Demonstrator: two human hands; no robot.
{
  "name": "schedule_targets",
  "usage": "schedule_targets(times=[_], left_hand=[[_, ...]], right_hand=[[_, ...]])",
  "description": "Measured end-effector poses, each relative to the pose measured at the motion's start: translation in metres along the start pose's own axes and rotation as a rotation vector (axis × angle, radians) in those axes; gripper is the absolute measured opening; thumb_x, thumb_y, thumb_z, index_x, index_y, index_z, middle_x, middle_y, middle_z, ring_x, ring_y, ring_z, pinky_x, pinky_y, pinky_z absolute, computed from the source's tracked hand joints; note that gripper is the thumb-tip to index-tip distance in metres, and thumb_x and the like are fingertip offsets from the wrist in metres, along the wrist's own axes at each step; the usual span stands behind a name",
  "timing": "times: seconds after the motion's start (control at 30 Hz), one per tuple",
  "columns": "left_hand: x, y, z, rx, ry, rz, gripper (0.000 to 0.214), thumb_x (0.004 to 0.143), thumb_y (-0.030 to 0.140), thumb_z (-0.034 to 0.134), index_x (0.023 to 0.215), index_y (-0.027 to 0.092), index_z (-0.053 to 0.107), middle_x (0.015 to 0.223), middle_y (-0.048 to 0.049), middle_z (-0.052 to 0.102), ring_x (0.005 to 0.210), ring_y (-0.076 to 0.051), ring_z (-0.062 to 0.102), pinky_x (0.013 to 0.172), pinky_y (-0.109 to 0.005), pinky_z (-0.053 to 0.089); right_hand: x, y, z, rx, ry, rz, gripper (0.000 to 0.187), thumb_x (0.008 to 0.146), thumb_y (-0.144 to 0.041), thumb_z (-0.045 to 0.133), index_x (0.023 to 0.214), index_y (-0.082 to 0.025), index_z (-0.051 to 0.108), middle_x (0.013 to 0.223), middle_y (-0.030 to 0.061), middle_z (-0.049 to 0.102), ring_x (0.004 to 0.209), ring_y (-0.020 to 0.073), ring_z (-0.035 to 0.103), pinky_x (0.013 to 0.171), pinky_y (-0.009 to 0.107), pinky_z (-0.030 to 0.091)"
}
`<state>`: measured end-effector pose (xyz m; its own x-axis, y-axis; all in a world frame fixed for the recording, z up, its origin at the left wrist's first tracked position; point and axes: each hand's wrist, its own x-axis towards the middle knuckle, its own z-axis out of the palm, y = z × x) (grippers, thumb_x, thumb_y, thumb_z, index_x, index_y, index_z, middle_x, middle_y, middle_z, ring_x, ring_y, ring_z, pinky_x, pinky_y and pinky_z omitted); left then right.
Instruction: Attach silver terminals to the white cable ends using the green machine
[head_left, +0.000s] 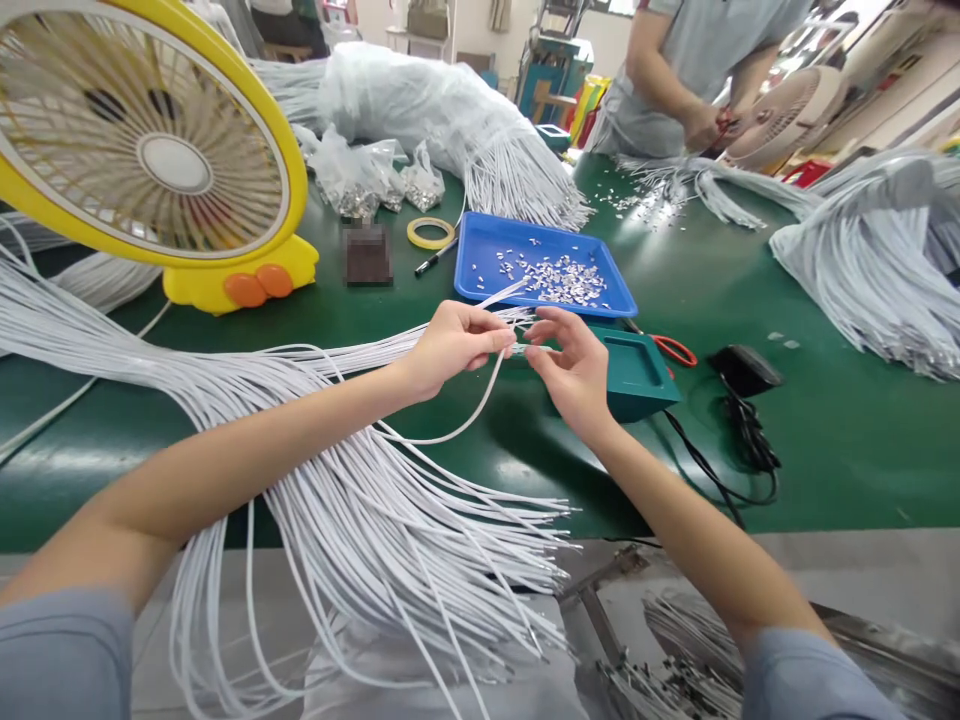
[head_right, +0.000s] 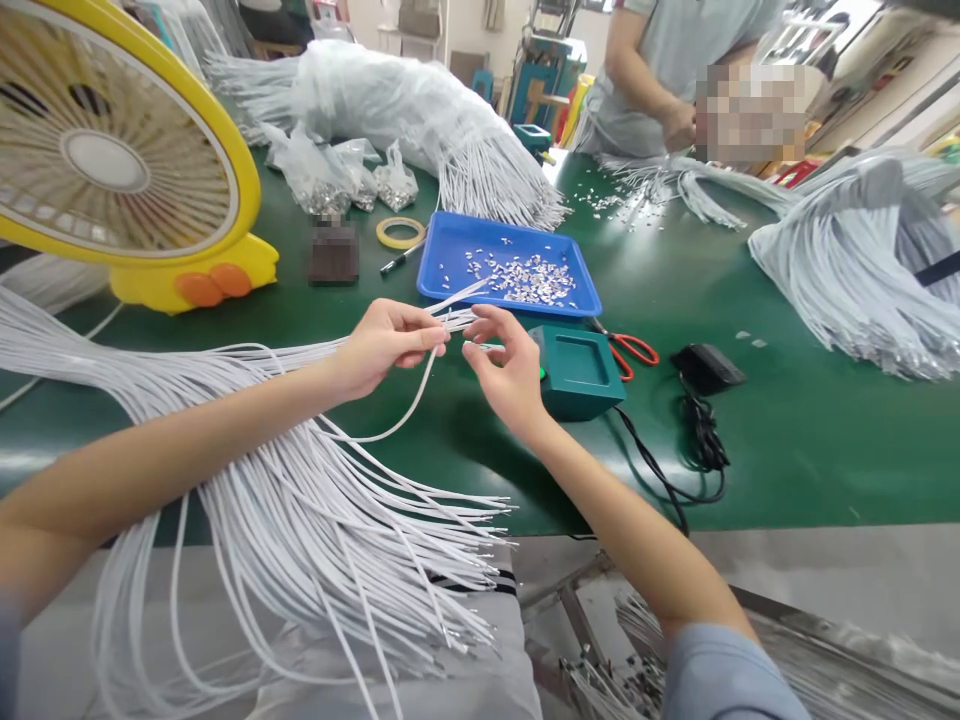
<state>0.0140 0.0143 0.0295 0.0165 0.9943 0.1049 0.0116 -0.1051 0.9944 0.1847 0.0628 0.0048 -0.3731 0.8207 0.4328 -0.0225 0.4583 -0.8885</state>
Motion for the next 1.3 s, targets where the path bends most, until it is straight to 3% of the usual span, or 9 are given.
schedule_targets(times=[0.2,0.4,0.57,0.77,0.83,0.9,1.03,1.13,1.3], left_hand=[[-0.001,0.006,-0.001,-0.308,-0.175,-0.274,0.016,0.072,0.018,0.071,0.062,0.007,0.069,0.060,-0.0041,0.060,0.041,-0.001,0.040,0.040,-0.016,0.023],[0.002,-0.001,-0.003,-0.244,-0.187,-0.284,0.017,0.067,0.021,0.077,0.063,0.006,0.071,0.063,-0.0070,0.063,0.044,-0.001,0.037,0.039,-0.015,0.019],[-0.002,-0.003,0.003,-0.145,-0.203,-0.250,0.020,0.072,0.025,0.073,0.062,0.008,0.069,0.060,-0.0055,0.062,0.043,-0.003,0.040,0.040,-0.018,0.025],[0.002,-0.024,-0.009,0.614,-0.059,0.613,0.014,0.082,0.018,0.058,0.074,0.017,0.070,0.074,-0.0059,0.069,0.075,-0.016,0.064,0.072,-0.029,0.050],[0.006,-0.033,-0.012,0.660,-0.045,0.741,0.017,0.084,0.017,0.055,0.076,0.017,0.069,0.078,-0.0064,0.071,0.076,-0.016,0.066,0.073,-0.029,0.050],[0.010,-0.039,-0.011,0.545,0.045,0.625,0.014,0.083,0.016,0.057,0.075,0.016,0.069,0.075,-0.0062,0.070,0.070,-0.014,0.065,0.068,-0.026,0.051],[0.012,-0.042,-0.001,0.067,0.095,0.084,0.015,0.077,0.013,0.065,0.091,0.009,0.067,0.063,-0.0016,0.065,0.054,-0.012,0.064,0.055,-0.022,0.051],[0.010,-0.044,0.001,-0.202,0.000,-0.106,0.040,0.076,0.011,0.068,0.115,0.008,0.060,0.064,0.0005,0.065,0.053,-0.011,0.065,0.053,-0.020,0.052],[0.011,-0.058,0.001,-0.243,-0.098,-0.176,0.036,0.077,0.011,0.069,0.112,0.007,0.061,0.063,0.0000,0.066,0.054,-0.012,0.067,0.054,-0.020,0.054]], right_hand=[[0.005,0.005,-0.008,-0.649,0.032,-0.703,0.029,0.082,-0.011,0.067,0.108,-0.022,0.063,0.089,0.0037,0.070,0.083,0.0181,0.059,0.066,0.030,0.052],[0.010,0.009,-0.010,-0.819,0.033,-0.893,0.012,0.084,-0.012,0.064,0.085,-0.023,0.067,0.076,0.0016,0.069,0.076,0.0173,0.055,0.067,0.030,0.050],[0.000,-0.002,-0.006,-0.709,-0.039,-0.471,0.014,0.085,-0.025,0.060,0.072,-0.025,0.066,0.077,0.0052,0.067,0.080,0.0220,0.055,0.074,0.038,0.046],[-0.011,-0.017,0.010,0.298,-0.191,0.521,0.018,0.073,-0.033,0.065,0.066,-0.020,0.056,0.064,-0.0007,0.047,0.062,0.0135,0.044,0.053,0.027,0.034],[-0.009,-0.017,0.011,0.412,-0.264,0.664,0.021,0.073,-0.037,0.066,0.070,-0.019,0.056,0.065,-0.0016,0.045,0.063,0.0130,0.045,0.051,0.025,0.032],[-0.004,-0.017,0.007,0.221,-0.188,0.545,0.019,0.076,-0.037,0.064,0.078,-0.019,0.060,0.068,-0.0005,0.051,0.065,0.0138,0.049,0.053,0.025,0.035],[0.012,-0.019,-0.011,-0.651,-0.040,0.036,0.021,0.084,-0.022,0.054,0.099,-0.017,0.069,0.090,0.0069,0.068,0.087,0.0211,0.059,0.073,0.033,0.046],[0.020,-0.020,-0.023,-1.150,-0.268,-0.055,0.024,0.088,-0.023,0.054,0.102,-0.014,0.072,0.103,0.0114,0.070,0.102,0.0285,0.057,0.082,0.038,0.045],[0.018,-0.014,-0.026,-1.447,-0.555,-0.084,0.024,0.090,-0.028,0.057,0.101,-0.011,0.071,0.107,0.0138,0.069,0.103,0.0301,0.055,0.084,0.039,0.041]])
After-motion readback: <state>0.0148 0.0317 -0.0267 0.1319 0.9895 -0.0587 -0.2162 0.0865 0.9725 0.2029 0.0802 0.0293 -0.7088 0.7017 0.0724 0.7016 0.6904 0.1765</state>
